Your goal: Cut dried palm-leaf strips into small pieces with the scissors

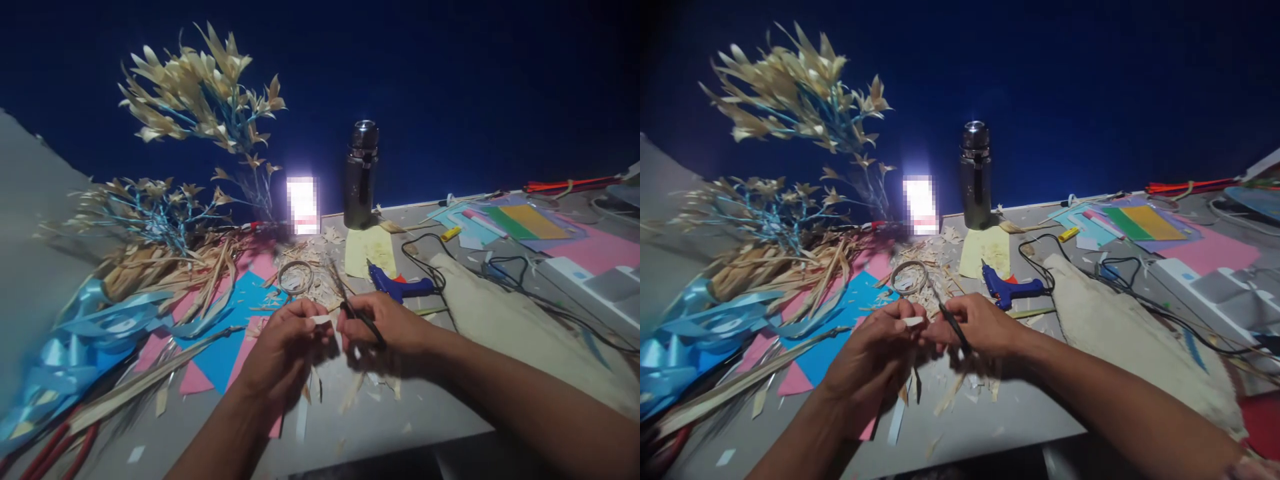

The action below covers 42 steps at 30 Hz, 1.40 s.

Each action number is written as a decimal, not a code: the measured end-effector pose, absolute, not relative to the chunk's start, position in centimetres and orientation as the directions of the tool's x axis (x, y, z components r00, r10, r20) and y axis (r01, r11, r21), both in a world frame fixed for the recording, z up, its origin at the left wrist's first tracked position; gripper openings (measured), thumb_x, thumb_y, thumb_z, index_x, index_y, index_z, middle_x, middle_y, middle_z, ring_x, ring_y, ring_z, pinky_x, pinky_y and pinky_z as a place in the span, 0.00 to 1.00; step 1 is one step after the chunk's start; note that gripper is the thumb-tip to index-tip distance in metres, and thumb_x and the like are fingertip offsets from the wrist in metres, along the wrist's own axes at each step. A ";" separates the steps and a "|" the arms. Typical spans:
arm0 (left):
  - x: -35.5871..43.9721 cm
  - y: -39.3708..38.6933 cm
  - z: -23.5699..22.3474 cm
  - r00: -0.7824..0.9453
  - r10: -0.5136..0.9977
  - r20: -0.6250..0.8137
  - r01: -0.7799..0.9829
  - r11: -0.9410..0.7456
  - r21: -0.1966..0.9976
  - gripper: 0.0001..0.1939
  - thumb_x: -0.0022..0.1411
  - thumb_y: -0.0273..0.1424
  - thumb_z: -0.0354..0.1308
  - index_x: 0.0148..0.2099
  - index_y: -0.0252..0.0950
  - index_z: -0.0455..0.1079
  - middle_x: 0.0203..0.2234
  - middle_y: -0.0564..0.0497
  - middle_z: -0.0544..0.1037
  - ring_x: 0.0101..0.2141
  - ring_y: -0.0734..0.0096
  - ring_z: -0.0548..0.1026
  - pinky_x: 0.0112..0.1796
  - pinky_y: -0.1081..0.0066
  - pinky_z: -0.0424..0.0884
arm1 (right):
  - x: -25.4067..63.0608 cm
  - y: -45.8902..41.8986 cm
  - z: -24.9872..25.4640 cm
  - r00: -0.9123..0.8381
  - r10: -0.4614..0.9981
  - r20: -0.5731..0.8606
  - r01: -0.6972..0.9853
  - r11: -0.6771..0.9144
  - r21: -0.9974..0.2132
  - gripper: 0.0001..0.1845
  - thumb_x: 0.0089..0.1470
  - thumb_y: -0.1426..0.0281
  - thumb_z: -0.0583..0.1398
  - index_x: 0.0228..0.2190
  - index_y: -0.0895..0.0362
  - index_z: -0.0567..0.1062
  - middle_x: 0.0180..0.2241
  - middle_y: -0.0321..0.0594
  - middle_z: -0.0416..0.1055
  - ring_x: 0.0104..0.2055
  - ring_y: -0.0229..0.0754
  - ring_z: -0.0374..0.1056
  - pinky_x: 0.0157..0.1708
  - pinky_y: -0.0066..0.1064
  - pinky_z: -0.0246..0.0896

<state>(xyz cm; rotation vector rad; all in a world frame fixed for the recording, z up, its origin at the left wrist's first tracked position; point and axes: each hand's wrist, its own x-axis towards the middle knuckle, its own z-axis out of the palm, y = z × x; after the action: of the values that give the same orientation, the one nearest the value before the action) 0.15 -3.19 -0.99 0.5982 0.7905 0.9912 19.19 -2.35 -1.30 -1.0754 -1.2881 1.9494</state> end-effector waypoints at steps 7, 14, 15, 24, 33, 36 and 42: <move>-1.0 -3.0 -0.7 0.355 0.890 -0.288 -0.517 0.443 0.733 0.04 0.45 0.22 0.62 0.28 0.33 0.72 0.23 0.50 0.75 0.24 0.70 0.74 0.28 0.71 0.71 | 20.1 -2.6 -0.5 -0.699 0.552 -0.455 0.335 -0.309 -0.890 0.17 0.53 0.58 0.64 0.26 0.61 0.76 0.24 0.39 0.74 0.19 0.32 0.63 0.15 0.20 0.54; -0.9 -3.0 -0.6 0.346 0.895 -0.281 -0.523 0.432 0.734 0.06 0.43 0.21 0.62 0.29 0.32 0.75 0.24 0.50 0.77 0.21 0.73 0.73 0.26 0.73 0.71 | 20.3 -2.5 -0.8 -0.716 0.540 -0.443 0.359 -0.259 -0.897 0.18 0.52 0.58 0.64 0.24 0.61 0.76 0.24 0.41 0.75 0.19 0.32 0.64 0.15 0.20 0.52; -0.9 -3.0 -0.6 0.344 0.894 -0.287 -0.523 0.436 0.732 0.06 0.43 0.21 0.62 0.29 0.32 0.75 0.23 0.50 0.77 0.21 0.73 0.73 0.25 0.73 0.71 | 20.2 -2.5 -0.8 -0.709 0.541 -0.452 0.362 -0.270 -0.892 0.17 0.52 0.58 0.64 0.24 0.61 0.76 0.24 0.40 0.75 0.19 0.32 0.64 0.15 0.19 0.52; -0.9 -3.0 -0.5 0.321 0.897 -0.304 -0.510 0.434 0.743 0.06 0.43 0.20 0.62 0.27 0.32 0.74 0.23 0.50 0.77 0.21 0.72 0.73 0.24 0.73 0.70 | 20.1 -2.1 -0.8 -0.646 0.552 -0.527 0.431 -0.307 -0.849 0.16 0.46 0.60 0.67 0.22 0.60 0.75 0.19 0.35 0.73 0.15 0.30 0.59 0.11 0.19 0.49; -0.5 -3.4 -0.8 0.313 0.896 -0.314 -0.389 0.423 0.819 0.04 0.48 0.23 0.63 0.26 0.34 0.71 0.20 0.52 0.75 0.21 0.74 0.70 0.25 0.74 0.66 | 19.0 -2.5 -2.0 -0.539 0.755 -0.373 -0.066 -0.479 -0.875 0.17 0.40 0.66 0.72 0.29 0.59 0.73 0.24 0.36 0.74 0.23 0.36 0.69 0.24 0.26 0.66; -0.2 -3.5 -1.4 0.314 0.906 -0.283 -0.250 0.367 0.896 0.04 0.49 0.24 0.64 0.25 0.33 0.71 0.21 0.51 0.75 0.23 0.74 0.70 0.27 0.75 0.66 | 18.7 -2.4 -2.2 -0.433 0.859 -0.274 -0.182 -0.380 -0.907 0.22 0.38 0.66 0.75 0.32 0.59 0.73 0.27 0.35 0.73 0.27 0.36 0.69 0.28 0.26 0.65; 0.2 -3.3 -1.6 0.334 0.892 -0.304 -0.290 0.404 0.868 0.03 0.52 0.26 0.62 0.27 0.34 0.72 0.20 0.51 0.74 0.23 0.73 0.69 0.27 0.73 0.66 | 18.6 -2.5 -1.8 -0.379 0.899 -0.218 -0.261 -0.331 -0.907 0.23 0.34 0.66 0.76 0.30 0.59 0.72 0.26 0.33 0.69 0.27 0.35 0.66 0.29 0.27 0.62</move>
<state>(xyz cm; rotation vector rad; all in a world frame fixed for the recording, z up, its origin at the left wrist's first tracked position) 0.19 -3.27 -1.55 0.8063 0.9050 0.8913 18.57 -2.50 -1.77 -0.9707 -1.0477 1.8172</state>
